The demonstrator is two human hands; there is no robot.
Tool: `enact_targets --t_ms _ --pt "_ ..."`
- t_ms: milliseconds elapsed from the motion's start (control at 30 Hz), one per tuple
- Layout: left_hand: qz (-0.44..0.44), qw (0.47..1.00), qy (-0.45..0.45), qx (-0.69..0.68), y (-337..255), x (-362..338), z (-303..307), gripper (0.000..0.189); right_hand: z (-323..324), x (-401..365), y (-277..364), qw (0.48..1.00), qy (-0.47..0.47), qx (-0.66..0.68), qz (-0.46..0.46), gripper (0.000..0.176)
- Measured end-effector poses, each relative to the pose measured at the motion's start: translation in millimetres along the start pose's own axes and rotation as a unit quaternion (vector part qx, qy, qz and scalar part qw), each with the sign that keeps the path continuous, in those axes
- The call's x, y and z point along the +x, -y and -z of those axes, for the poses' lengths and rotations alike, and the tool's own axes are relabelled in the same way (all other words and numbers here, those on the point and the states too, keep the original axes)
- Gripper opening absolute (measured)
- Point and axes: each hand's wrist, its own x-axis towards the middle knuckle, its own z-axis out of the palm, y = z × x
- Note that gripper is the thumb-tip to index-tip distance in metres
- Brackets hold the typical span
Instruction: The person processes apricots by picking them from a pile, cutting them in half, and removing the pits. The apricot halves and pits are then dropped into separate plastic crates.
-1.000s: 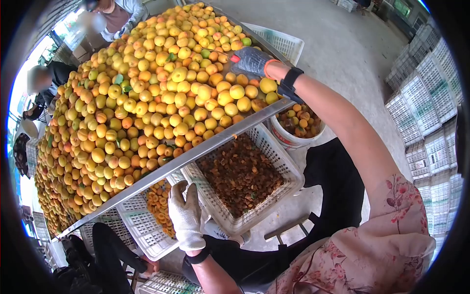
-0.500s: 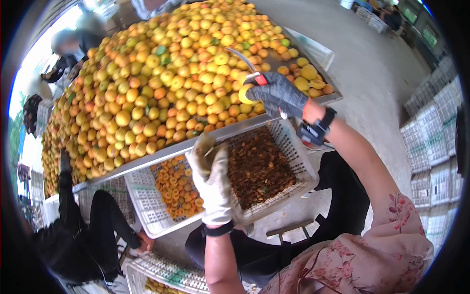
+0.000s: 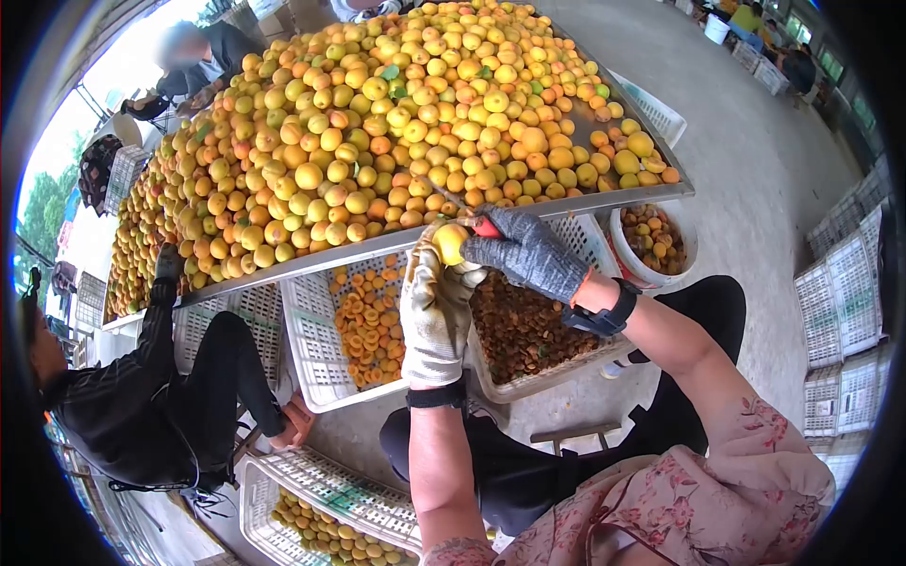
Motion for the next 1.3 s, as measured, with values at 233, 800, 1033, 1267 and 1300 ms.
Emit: enact_targets --t_ms 233,800,1033,1267,1300 --pt "-0.031 0.997 0.001 -0.064 -12.3 -5.9 -0.4 0.045 -7.9 -21.7 1.6 0.977 -0.079 -0.061 0.188 0.028" --pt "-0.012 1.0 -0.002 0.003 -10.2 -5.4 -0.3 0.051 -14.4 -57.8 -30.3 0.975 -0.077 -0.072 0.197 0.018" --pt "0.002 1.0 -0.009 0.015 -8.5 -5.8 -2.4 0.048 -11.3 -58.0 -26.9 0.992 -0.05 -0.037 0.11 0.024" --pt "-0.024 0.995 -0.043 0.083 -3.5 -5.6 -0.1 0.035 -25.1 -40.9 -35.5 0.986 -0.041 0.154 0.039 0.019" --pt "-0.026 0.995 -0.041 0.091 -4.1 -6.8 -1.0 0.034 -22.1 -42.7 -30.8 0.984 -0.012 0.177 -0.03 0.02"
